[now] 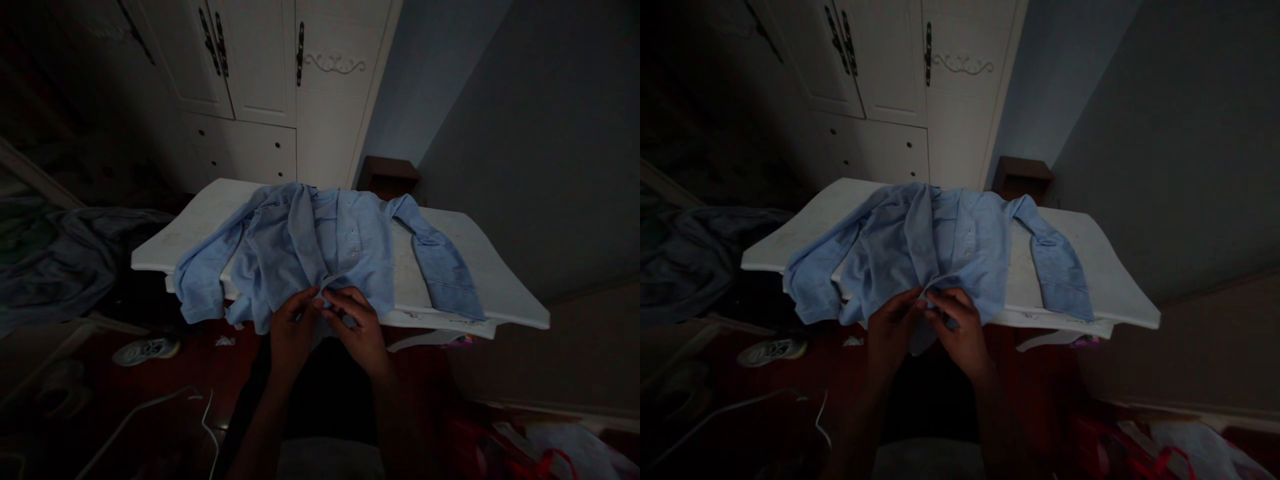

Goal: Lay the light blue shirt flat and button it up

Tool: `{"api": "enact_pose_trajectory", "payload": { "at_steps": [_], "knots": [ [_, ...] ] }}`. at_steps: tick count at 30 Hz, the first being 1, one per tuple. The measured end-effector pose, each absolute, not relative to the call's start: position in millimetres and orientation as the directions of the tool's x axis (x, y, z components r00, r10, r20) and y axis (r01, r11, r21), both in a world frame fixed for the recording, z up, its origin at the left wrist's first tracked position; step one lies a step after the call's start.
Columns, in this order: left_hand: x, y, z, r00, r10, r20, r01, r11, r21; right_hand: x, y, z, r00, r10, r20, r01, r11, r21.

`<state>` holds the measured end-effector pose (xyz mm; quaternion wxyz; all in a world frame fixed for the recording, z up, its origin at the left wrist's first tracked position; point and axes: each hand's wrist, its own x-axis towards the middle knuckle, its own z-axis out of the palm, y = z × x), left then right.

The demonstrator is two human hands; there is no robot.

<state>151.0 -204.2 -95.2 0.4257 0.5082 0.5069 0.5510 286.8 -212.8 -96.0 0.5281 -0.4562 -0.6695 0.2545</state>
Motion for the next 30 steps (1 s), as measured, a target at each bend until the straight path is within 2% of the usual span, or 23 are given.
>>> {"api": "enact_pose_trajectory", "payload": {
  "at_steps": [6,11,15,23,30],
  "knots": [
    [155.1,-210.2,-101.2,-0.154,0.954,0.259,0.25,-0.215,0.944,292.9,-210.8,-98.1,-0.033,0.891,0.453,0.3,0.441,-0.846],
    [159.2,-212.7,-100.5,-0.132,0.927,0.352,0.314,-0.298,0.902,292.3,-206.5,-95.8,0.042,0.869,0.492,0.346,0.45,-0.823],
    [158.0,-215.3,-97.4,-0.073,0.902,0.425,0.351,-0.376,0.858,290.4,-204.8,-94.6,0.028,0.867,0.497,0.356,0.456,-0.816],
    [158.5,-214.2,-97.3,-0.112,0.931,0.347,0.343,-0.292,0.893,287.5,-209.0,-96.8,-0.015,0.857,0.515,0.426,0.471,-0.773],
    [153.7,-213.1,-102.3,-0.072,0.923,0.378,0.325,-0.337,0.884,292.2,-209.1,-106.1,-0.007,0.807,0.591,0.385,0.548,-0.743]
  ]
}}
